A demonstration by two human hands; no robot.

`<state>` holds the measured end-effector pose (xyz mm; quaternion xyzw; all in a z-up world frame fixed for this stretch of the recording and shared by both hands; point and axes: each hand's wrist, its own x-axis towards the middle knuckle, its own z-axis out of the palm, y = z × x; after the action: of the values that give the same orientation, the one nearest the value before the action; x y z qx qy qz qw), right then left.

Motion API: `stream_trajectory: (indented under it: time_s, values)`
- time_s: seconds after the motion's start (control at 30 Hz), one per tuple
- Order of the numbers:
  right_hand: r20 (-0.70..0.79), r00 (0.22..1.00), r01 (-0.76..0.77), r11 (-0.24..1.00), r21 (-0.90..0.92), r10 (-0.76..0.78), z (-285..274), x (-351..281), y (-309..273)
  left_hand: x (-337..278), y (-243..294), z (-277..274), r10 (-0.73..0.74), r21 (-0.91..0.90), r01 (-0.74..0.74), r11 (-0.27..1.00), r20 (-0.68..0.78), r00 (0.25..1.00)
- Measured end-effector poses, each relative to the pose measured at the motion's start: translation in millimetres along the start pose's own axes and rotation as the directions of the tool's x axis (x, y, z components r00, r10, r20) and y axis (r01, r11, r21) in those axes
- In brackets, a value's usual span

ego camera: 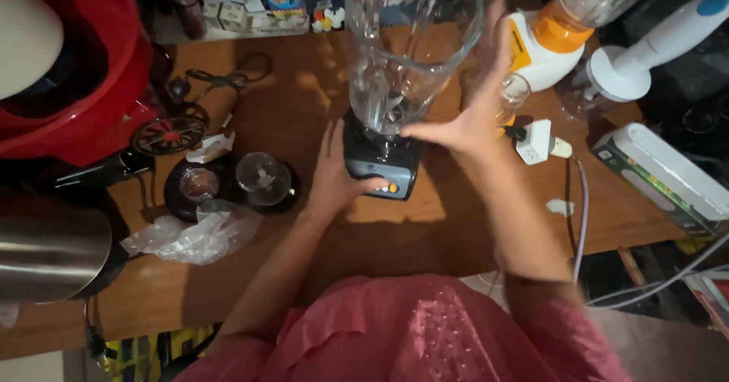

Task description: Testing the functionality and assembly of various blender models on a demonstration table

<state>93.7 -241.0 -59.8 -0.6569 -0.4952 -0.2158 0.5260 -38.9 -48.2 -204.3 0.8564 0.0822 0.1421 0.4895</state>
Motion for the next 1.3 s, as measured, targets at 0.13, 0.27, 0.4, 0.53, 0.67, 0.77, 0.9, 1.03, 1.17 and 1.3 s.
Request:
stream_trajectory:
  time_s: [0.13, 0.27, 0.4, 0.53, 0.67, 0.77, 0.9, 1.03, 1.17, 1.3]
  values:
    - [0.365, 0.862, 0.476, 0.808, -0.348, -0.351, -42.6, 75.2, -11.6, 10.0, -2.1, 2.2, 0.051, 0.115, -0.059, 0.992, 0.065, 0.997]
    - [0.733, 0.637, 0.682, 0.619, -0.39, -0.24, -50.6, 99.7, -16.4, 10.1, 8.2, 0.7, 0.001, 0.13, -0.013, 0.991, 0.093, 0.996]
    - [0.684, 0.662, 0.696, 0.588, -0.412, -0.305, -45.0, 96.4, -13.5, 11.4, 0.4, 12.1, 0.006, 0.144, -0.009, 0.99, 0.018, 1.0]
    - [0.608, 0.717, 0.655, 0.628, -0.421, -0.34, -40.2, 88.0, -18.6, 8.4, 6.4, 13.2, -0.088, 0.114, 0.086, 0.99, 0.016, 0.996]
    - [0.551, 0.761, 0.619, 0.635, -0.461, -0.342, -36.1, 82.2, -19.0, 13.3, -13.7, 25.5, 0.001, 0.142, 0.004, 0.99, -0.032, 0.999]
    - [0.53, 0.8, 0.556, 0.68, -0.478, -0.281, -35.3, 75.6, -17.6, 13.6, -21.0, 34.6, 0.104, 0.159, -0.085, 0.984, -0.117, 0.988]
    - [0.389, 0.875, 0.446, 0.791, -0.418, -0.287, -33.0, 62.3, -8.9, 9.5, -23.8, 30.2, 0.37, 0.14, -0.356, 0.924, -0.098, 0.924]
    - [0.38, 0.851, 0.474, 0.842, -0.256, -0.364, -23.3, 67.2, -38.3, -40.8, 35.0, -72.8, 0.608, 0.487, -0.474, 0.734, -0.159, 0.778]
    - [0.244, 0.845, 0.53, 0.805, -0.267, -0.476, -8.0, 9.9, -15.9, -83.3, 1.2, -165.5, 0.429, 0.673, -0.127, 0.729, -0.305, 0.85]
    - [0.38, 0.77, 0.6, 0.784, -0.159, -0.512, 38.5, -42.7, -49.1, -139.6, -39.3, -186.9, -0.117, 0.772, 0.306, 0.558, -0.292, 0.949]
